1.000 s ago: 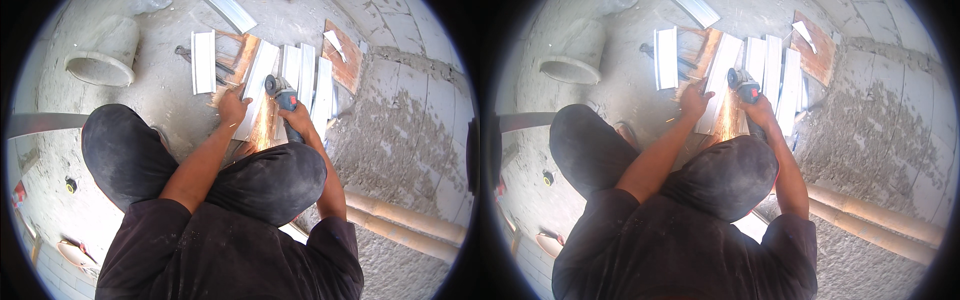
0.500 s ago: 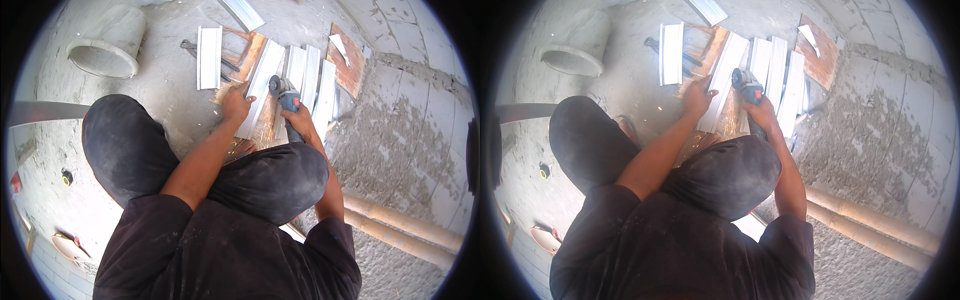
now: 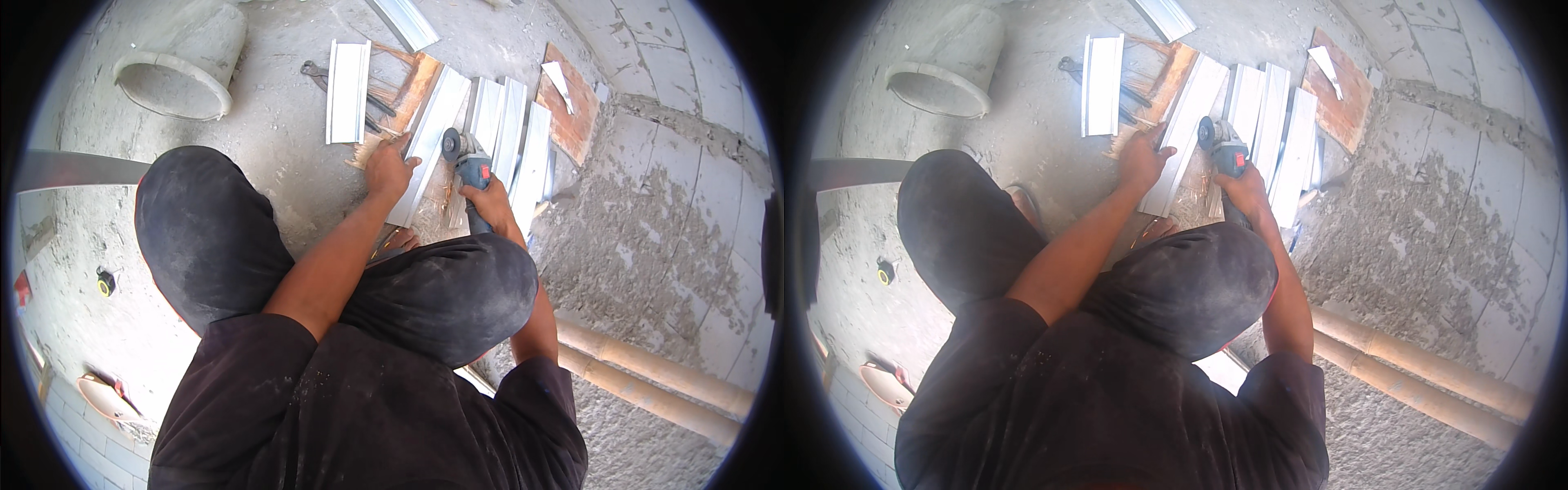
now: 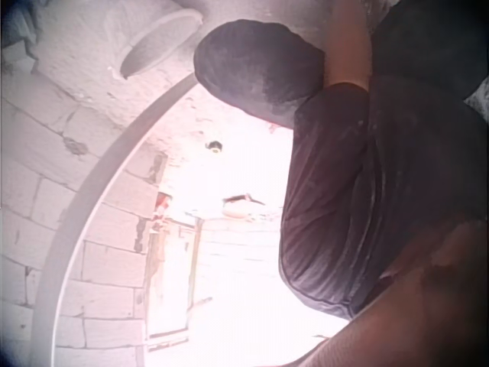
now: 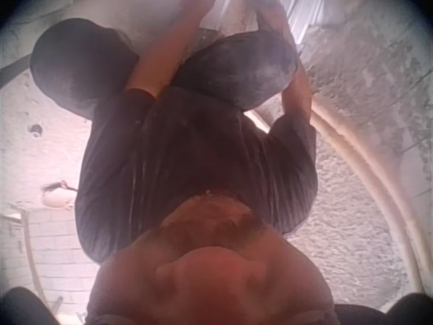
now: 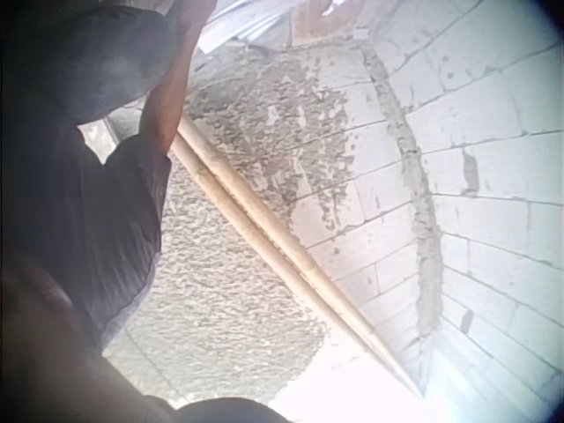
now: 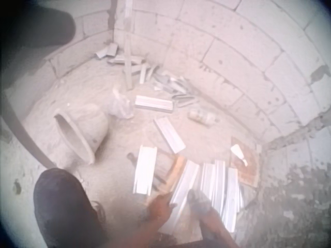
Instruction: The person sits on the floor and uses an angle grinder to cut several pieces of aluminum profile. They hold each piece with one hand and operate the grinder with the other, producing sparks as they cut through the metal. The cut pieces are placed on the floor nearby.
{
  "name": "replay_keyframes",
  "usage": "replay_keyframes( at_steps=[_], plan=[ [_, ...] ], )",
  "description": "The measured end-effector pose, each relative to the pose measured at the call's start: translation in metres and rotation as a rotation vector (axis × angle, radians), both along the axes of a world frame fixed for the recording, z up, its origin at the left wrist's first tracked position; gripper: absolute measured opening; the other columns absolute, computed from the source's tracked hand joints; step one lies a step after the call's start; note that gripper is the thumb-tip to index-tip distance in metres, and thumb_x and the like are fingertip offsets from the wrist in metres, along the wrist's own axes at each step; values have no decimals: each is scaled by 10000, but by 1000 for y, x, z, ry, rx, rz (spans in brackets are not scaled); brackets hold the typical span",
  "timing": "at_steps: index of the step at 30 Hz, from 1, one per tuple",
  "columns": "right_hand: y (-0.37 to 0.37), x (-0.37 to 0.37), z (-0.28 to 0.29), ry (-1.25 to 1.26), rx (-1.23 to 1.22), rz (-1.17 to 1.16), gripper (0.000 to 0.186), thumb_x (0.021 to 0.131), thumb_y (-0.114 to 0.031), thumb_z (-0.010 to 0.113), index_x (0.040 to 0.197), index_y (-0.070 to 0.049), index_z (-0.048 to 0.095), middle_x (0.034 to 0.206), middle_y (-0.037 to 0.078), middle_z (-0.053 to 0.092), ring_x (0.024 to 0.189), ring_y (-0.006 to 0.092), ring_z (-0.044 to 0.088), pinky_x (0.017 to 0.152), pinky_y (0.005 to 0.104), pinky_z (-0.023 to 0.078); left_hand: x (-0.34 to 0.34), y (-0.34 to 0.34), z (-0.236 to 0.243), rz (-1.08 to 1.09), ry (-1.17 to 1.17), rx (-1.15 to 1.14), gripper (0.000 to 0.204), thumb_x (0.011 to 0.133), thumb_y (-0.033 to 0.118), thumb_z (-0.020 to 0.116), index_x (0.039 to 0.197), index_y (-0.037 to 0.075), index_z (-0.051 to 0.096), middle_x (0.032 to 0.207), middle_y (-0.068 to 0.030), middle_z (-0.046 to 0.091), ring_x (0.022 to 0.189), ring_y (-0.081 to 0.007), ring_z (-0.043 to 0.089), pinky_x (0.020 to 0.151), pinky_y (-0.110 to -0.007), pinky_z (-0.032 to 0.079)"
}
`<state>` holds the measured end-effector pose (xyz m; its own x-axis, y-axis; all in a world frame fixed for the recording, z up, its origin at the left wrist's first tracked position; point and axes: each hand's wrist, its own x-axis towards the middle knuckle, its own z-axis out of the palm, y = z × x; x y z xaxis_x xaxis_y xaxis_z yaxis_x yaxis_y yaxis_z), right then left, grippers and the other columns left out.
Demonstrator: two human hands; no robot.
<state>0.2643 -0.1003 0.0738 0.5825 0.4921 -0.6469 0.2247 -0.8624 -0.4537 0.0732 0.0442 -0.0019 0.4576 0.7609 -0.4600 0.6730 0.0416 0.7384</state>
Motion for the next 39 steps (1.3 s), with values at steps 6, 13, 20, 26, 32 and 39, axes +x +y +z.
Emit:
replay_keyframes(
  at_steps=[6, 13, 20, 26, 32, 39],
  plan=[
    [0, 2, -2, 38, -15, 11, 608, 807, -284, 810, 1275, 85, 688, 1153, 244, 769, 1080, 330, 751, 972, 412, 560, -1, -3, -5, 10, -5, 42, 674, 862, 320, 896, 1491, 216, 678, 1131, -194, 706, 1075, -378, 703, 941, -480, 559],
    [2, 5, -10, 13, -11, 10, 602, 803, -293, 819, 1257, 83, 697, 1141, 239, 772, 1058, 330, 756, 960, 414, 565, -2, -2, -4, -3, 5, 55, 665, 864, 322, 893, 1483, 203, 681, 1168, -209, 709, 1120, -392, 702, 972, -483, 561],
    [11, 17, -22, -10, 87, -23, 449, 835, -187, 834, 1161, 81, 682, 918, 149, 736, 707, 223, 717, 628, 363, 595, 0, 5, 10, -27, 47, -44, 642, 888, 301, 881, 1494, 256, 677, 1311, -164, 692, 1201, -366, 695, 1015, -474, 568],
    [12, 18, -24, -40, 101, 10, 427, 836, -184, 832, 1133, 77, 672, 899, 150, 728, 668, 224, 712, 589, 366, 595, -1, 3, 4, -7, 27, -42, 639, 889, 313, 880, 1493, 268, 678, 1319, -162, 687, 1202, -362, 695, 1015, -473, 568],
    [26, 13, -6, 14, 158, -23, 404, 831, -185, 829, 1114, 74, 704, 907, 148, 738, 686, 216, 705, 592, 365, 576, 1, 5, 4, -22, 52, -88, 646, 891, 320, 879, 1501, 281, 669, 1362, -153, 674, 1222, -360, 690, 1022, -472, 568],
    [33, 17, -8, 51, 161, -27, 380, 842, -192, 821, 1098, 61, 700, 874, 128, 723, 638, 197, 683, 590, 354, 563, 2, -2, -11, 2, 4, 45, 679, 866, 334, 888, 1495, 200, 670, 1171, -187, 708, 1103, -374, 703, 958, -482, 561]
  ],
)
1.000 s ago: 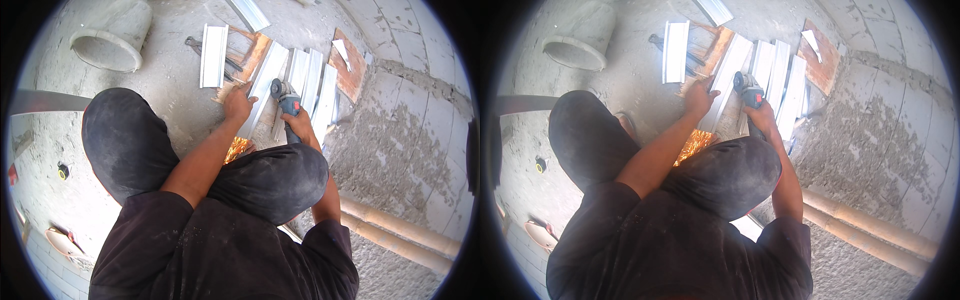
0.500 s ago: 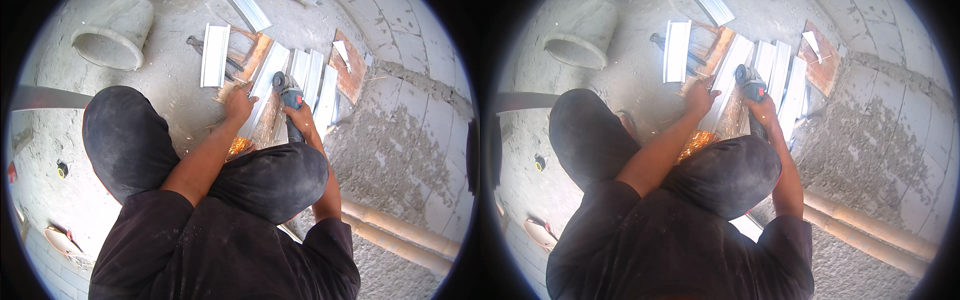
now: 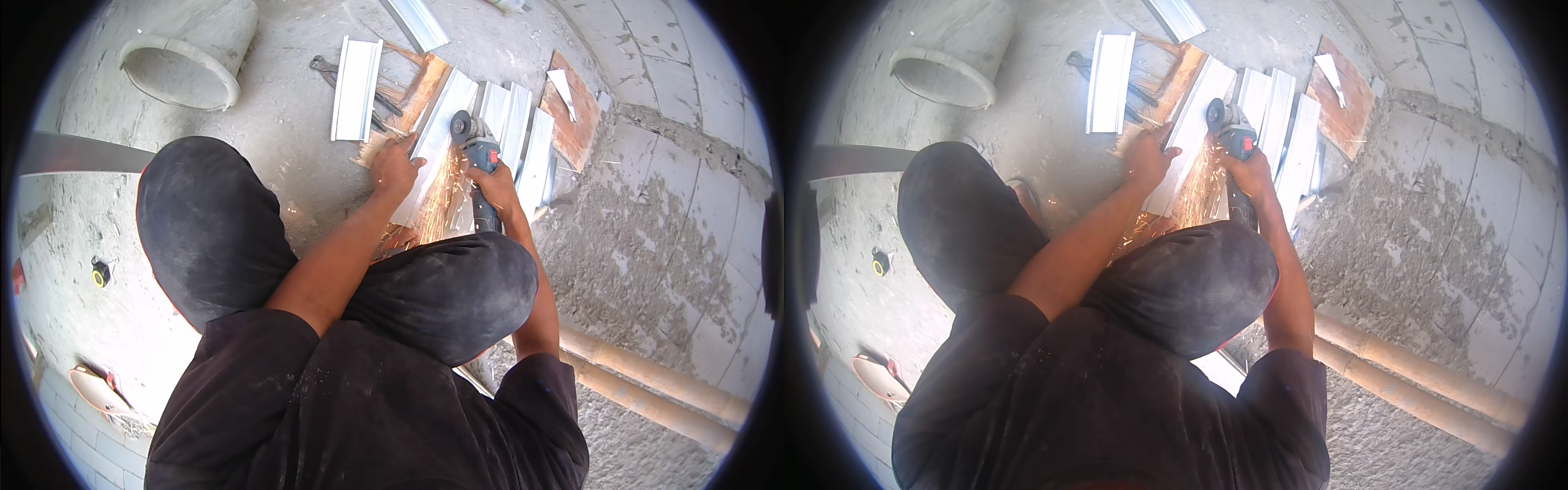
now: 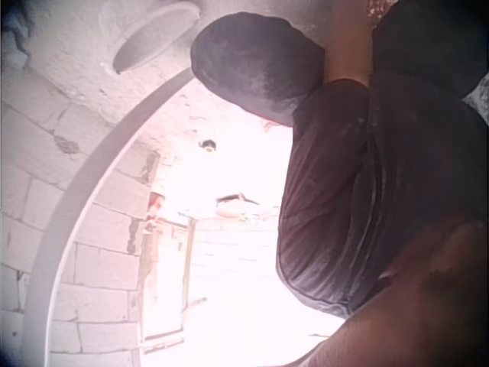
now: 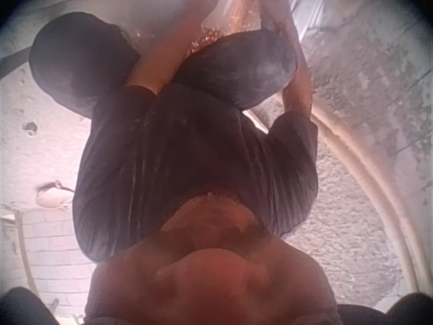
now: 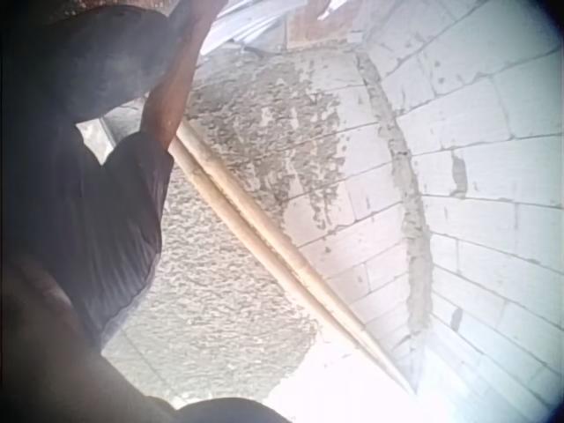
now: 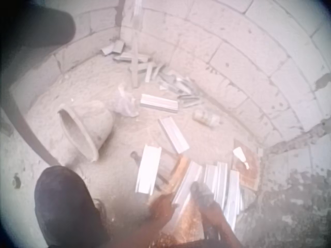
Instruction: The person sits on the floor and uses an angle grinder to cut several pieces of aluminum profile. They hold each piece with one hand and operate the grinder with the other, producing sparks as they cut through the metal. The cut pieces are placed on the floor nearby.
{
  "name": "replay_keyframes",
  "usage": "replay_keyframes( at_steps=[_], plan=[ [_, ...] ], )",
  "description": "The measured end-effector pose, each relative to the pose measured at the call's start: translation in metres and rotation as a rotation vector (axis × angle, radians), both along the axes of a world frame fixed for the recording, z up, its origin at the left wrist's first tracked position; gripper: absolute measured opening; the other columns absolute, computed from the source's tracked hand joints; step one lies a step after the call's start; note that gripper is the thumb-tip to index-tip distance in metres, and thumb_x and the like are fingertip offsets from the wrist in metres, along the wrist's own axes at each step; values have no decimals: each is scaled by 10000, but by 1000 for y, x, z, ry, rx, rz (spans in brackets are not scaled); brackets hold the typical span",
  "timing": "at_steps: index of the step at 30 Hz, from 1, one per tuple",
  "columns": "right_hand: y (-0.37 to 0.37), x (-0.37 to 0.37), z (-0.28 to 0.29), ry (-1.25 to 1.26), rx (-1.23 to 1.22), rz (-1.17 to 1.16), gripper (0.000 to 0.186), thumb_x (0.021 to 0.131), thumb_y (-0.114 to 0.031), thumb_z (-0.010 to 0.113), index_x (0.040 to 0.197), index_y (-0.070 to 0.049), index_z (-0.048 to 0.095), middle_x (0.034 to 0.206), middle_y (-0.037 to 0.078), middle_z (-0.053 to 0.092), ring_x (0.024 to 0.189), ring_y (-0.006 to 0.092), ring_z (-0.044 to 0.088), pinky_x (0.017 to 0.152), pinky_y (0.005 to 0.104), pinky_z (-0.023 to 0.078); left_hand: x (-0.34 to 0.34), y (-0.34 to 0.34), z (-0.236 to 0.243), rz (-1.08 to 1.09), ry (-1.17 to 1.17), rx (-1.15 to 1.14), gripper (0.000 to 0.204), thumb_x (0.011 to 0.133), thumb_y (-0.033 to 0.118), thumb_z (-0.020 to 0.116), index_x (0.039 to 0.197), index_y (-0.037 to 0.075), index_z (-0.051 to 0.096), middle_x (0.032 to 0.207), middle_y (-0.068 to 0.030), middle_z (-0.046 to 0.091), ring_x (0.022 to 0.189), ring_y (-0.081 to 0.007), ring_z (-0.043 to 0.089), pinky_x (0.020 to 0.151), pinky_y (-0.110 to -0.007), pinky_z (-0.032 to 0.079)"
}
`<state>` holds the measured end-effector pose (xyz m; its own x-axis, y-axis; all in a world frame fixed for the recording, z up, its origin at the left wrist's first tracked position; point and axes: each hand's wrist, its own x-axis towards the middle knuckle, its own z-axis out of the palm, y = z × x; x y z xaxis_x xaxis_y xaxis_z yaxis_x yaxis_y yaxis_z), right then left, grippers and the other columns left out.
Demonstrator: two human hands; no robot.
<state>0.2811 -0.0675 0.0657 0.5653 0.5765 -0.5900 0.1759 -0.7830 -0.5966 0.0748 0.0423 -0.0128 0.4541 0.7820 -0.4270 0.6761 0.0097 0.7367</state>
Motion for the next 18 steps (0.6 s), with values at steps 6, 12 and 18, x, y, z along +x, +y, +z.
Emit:
replay_keyframes(
  at_steps=[6, 12, 18],
  plan=[
    [6, -2, 5, -18, -47, 10, 431, 841, -191, 821, 1131, 84, 662, 871, 133, 709, 634, 211, 689, 576, 365, 585, -2, 6, 18, -2, 36, -119, 644, 889, 309, 878, 1498, 273, 670, 1328, -158, 687, 1215, -367, 690, 1013, -483, 567],
    [-3, 7, -6, -29, -37, 27, 459, 834, -195, 827, 1144, 93, 649, 869, 139, 703, 633, 220, 692, 583, 367, 590, -1, 2, 9, 3, -14, -51, 663, 874, 303, 885, 1493, 198, 671, 1178, -192, 713, 1120, -377, 700, 974, -481, 559],
    [-2, 5, -8, -47, -74, 29, 436, 831, -187, 827, 1125, 86, 658, 856, 127, 701, 629, 223, 691, 580, 370, 579, -4, 4, 12, 0, -2, -55, 658, 876, 298, 883, 1492, 205, 672, 1192, -197, 713, 1124, -376, 701, 975, -483, 558]
  ],
)
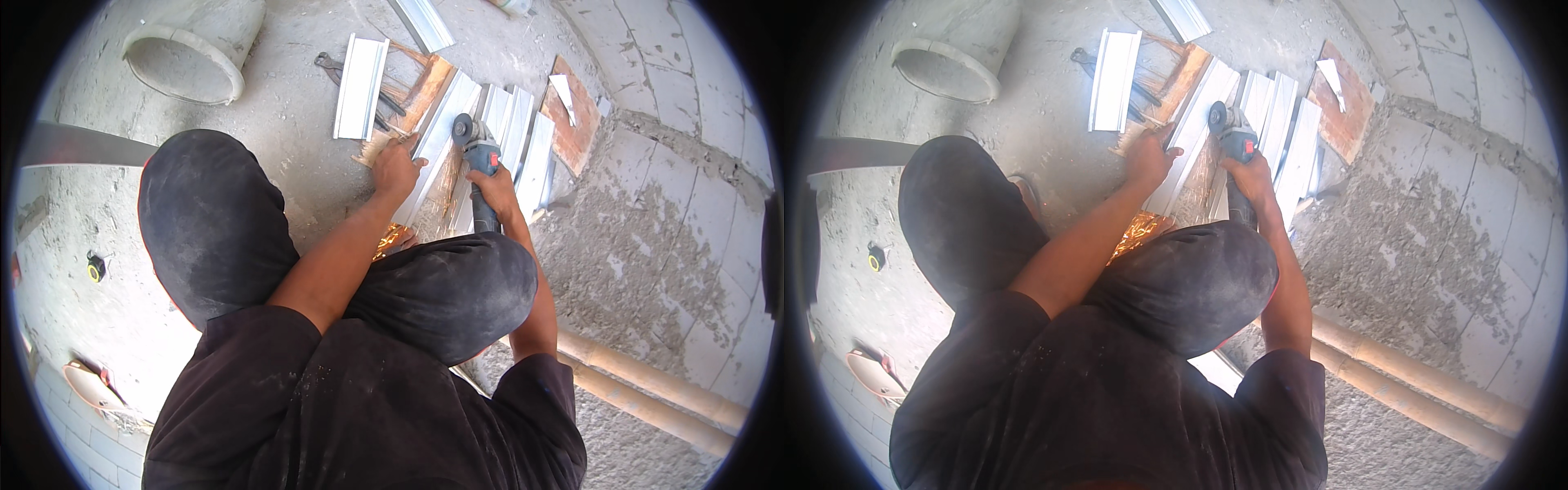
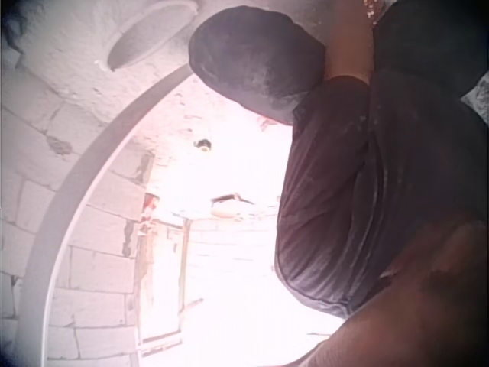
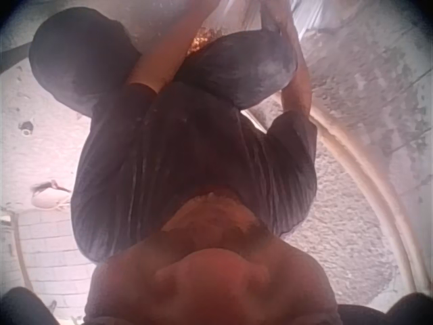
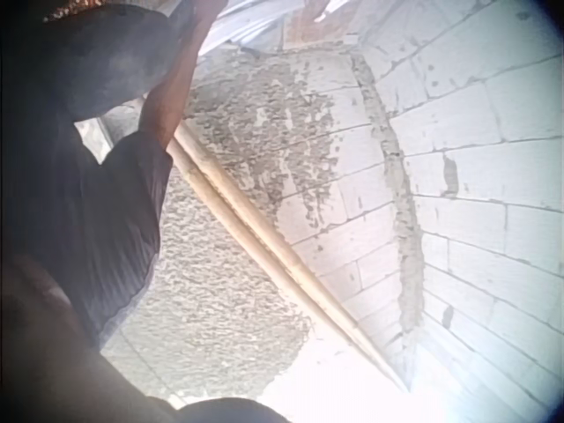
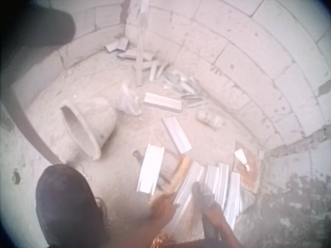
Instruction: The person sits on the floor and uses an angle grinder to cut several pieces of aluminum profile. They hold each piece with one hand and operate the grinder with the other, producing sparks as they cut through the metal. The cut pieces are placed on the floor nearby.
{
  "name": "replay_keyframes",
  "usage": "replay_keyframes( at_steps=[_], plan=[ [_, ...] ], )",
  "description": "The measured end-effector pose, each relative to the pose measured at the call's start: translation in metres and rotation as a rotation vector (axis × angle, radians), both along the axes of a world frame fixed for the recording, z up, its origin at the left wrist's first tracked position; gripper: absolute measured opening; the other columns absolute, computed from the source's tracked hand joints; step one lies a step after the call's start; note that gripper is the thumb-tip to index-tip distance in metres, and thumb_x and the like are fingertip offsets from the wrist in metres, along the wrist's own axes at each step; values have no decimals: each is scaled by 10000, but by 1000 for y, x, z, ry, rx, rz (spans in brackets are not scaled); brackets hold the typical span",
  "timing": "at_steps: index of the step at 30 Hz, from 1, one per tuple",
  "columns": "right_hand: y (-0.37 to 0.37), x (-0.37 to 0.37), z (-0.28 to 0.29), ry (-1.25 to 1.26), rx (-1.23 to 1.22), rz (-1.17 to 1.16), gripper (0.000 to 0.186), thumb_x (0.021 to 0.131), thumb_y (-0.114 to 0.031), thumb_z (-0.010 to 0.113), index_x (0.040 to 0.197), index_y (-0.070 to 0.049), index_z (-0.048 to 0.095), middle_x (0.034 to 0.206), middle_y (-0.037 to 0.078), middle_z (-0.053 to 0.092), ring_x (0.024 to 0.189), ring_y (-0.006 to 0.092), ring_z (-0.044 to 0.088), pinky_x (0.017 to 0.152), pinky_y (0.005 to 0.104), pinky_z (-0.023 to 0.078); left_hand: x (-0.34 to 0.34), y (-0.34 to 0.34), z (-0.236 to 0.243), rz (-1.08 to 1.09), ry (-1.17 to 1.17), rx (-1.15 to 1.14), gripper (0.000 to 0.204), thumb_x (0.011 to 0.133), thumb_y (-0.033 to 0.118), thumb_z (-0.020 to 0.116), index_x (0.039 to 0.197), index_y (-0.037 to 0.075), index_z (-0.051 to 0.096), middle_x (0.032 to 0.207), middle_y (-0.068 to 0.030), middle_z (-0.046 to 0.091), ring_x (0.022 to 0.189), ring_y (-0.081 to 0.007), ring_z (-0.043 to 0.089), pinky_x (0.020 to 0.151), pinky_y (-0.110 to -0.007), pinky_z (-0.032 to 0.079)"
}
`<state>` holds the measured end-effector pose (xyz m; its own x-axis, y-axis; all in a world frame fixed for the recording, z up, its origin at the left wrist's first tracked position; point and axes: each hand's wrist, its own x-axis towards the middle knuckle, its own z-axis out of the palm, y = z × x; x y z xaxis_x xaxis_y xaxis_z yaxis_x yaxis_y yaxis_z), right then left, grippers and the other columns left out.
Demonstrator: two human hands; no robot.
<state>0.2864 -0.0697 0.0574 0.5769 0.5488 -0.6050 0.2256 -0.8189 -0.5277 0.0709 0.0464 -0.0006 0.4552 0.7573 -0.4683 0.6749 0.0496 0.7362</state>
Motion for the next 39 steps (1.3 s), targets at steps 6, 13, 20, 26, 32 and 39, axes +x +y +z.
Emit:
replay_keyframes(
  at_steps=[6, 13, 20, 26, 32, 39],
  plan=[
    [-10, 3, -8, -9, 21, 2, 420, 835, -192, 828, 1116, 75, 667, 849, 122, 703, 625, 215, 689, 585, 366, 569, 1, 1, 5, -12, -3, -6, 649, 882, 292, 877, 1491, 200, 673, 1183, -196, 712, 1115, -380, 704, 961, -485, 562],
    [9, 11, -3, -32, -30, -5, 561, 821, -285, 840, 1214, 87, 696, 1046, 198, 758, 924, 271, 741, 831, 388, 576, 2, 1, 2, -20, 21, -9, 646, 885, 296, 876, 1493, 223, 672, 1214, -185, 704, 1140, -376, 703, 971, -483, 567],
    [14, 13, -2, -30, -12, -3, 447, 851, -205, 820, 1162, 76, 663, 883, 123, 714, 664, 201, 687, 613, 370, 584, 4, 1, 2, -32, 53, 1, 641, 890, 310, 875, 1497, 271, 672, 1293, -178, 686, 1188, -375, 697, 1003, -484, 573],
    [22, 13, 4, -27, 15, 19, 457, 852, -216, 819, 1158, 83, 657, 884, 142, 719, 642, 220, 698, 587, 383, 585, 2, 5, 6, -28, 24, -63, 644, 892, 318, 874, 1500, 270, 669, 1299, -179, 685, 1185, -379, 700, 999, -488, 577],
    [30, 8, 11, -40, -24, -20, 458, 848, -222, 822, 1151, 82, 661, 859, 148, 723, 629, 219, 699, 575, 391, 577, 3, 2, 4, -33, 34, -1, 691, 873, 329, 885, 1513, 206, 653, 1233, -208, 706, 1192, -386, 682, 1012, -491, 553],
    [35, 14, 12, -15, -23, 0, 469, 834, -231, 834, 1136, 85, 663, 849, 149, 723, 608, 219, 692, 564, 388, 569, 3, 6, 10, -37, 41, -73, 678, 884, 349, 878, 1513, 228, 654, 1273, -188, 697, 1197, -380, 679, 1018, -491, 552]
  ],
)
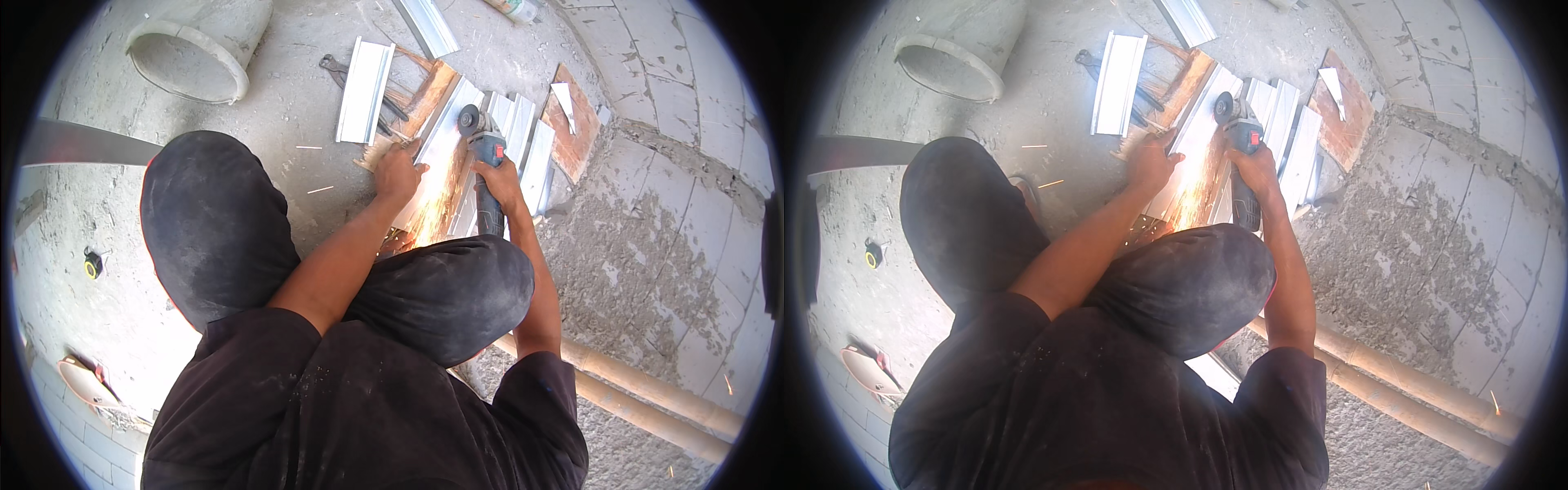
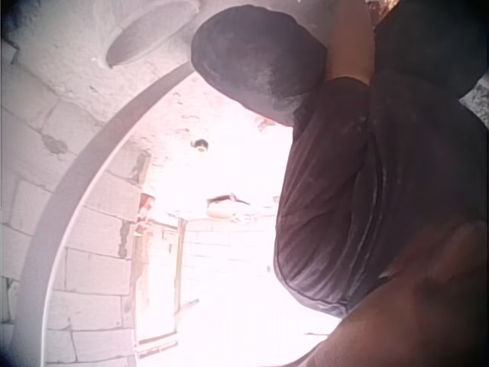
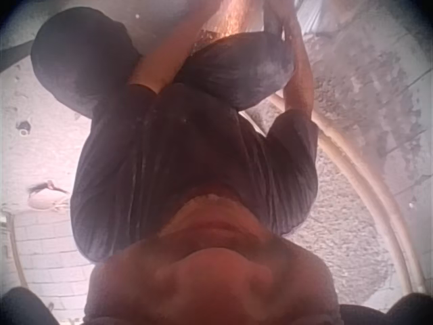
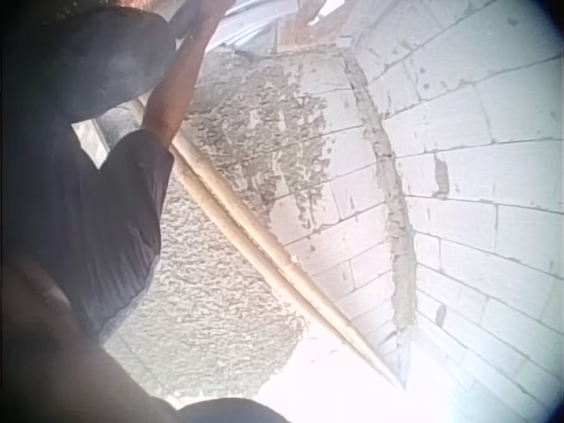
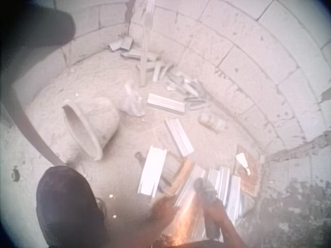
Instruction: The person sits on the floor and uses an angle grinder to cut several pieces of aluminum profile. They hold each piece with one hand and operate the grinder with the other, producing sparks as they cut through the metal. The cut pieces are placed on the floor nearby.
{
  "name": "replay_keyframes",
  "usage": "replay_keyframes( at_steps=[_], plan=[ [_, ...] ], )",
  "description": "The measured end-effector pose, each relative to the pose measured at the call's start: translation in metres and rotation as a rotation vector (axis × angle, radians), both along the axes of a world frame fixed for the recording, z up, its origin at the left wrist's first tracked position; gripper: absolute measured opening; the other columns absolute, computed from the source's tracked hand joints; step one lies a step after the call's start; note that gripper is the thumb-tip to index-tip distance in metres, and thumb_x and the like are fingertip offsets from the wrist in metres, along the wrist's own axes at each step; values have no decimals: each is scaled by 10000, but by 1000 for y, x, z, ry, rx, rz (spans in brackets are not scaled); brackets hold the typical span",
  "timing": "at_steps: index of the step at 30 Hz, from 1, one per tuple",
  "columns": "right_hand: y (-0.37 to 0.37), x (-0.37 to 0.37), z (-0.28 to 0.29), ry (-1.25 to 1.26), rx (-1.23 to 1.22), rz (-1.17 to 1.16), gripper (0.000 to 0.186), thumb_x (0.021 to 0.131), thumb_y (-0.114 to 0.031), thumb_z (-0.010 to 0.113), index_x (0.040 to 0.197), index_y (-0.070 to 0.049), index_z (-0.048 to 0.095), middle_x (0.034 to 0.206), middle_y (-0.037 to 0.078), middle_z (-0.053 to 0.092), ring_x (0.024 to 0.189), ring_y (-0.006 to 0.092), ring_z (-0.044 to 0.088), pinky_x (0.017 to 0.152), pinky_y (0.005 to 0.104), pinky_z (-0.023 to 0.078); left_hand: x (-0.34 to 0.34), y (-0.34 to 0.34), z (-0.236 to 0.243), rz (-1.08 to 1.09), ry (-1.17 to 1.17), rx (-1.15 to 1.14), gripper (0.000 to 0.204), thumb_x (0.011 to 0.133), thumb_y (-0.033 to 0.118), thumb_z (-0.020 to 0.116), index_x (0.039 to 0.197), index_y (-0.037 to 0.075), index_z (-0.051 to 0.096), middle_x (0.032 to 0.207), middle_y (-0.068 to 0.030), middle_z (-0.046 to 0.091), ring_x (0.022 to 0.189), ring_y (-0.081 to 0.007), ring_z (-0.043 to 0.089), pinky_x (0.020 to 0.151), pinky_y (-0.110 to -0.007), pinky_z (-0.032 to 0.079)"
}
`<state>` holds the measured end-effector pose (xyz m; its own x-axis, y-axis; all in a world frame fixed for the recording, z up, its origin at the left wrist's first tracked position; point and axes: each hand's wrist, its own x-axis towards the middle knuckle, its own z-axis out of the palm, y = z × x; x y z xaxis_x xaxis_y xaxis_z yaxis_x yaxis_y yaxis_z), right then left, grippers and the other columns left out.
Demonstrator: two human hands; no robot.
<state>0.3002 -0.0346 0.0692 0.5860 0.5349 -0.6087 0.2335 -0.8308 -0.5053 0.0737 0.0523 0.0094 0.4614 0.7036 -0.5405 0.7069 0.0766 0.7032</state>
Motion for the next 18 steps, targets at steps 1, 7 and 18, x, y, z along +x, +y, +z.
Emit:
replay_keyframes(
  at_steps=[1, 7, 18],
  plan=[
    [-1, 1, -3, -15, 8, 11, 465, 834, -231, 834, 1132, 83, 664, 848, 148, 723, 606, 218, 692, 562, 388, 569, 0, 0, 0, -1, -2, 4, 677, 884, 348, 879, 1512, 228, 655, 1271, -188, 695, 1192, -379, 681, 1016, -491, 553],
    [1, 3, -5, -9, 13, 2, 458, 830, -240, 837, 1122, 71, 671, 841, 135, 714, 607, 219, 694, 552, 390, 570, -1, -4, -7, 19, -26, 36, 678, 871, 321, 891, 1502, 221, 665, 1236, -193, 697, 1124, -383, 702, 984, -494, 559],
    [9, -13, 59, 55, 25, -163, 427, 864, -302, 876, 1052, 29, 682, 810, 65, 670, 619, 169, 664, 577, 330, 557, -1, -3, -7, 41, -86, 132, 640, 849, 297, 910, 1442, 162, 712, 1119, -213, 729, 1068, -399, 718, 921, -499, 564]
  ],
)
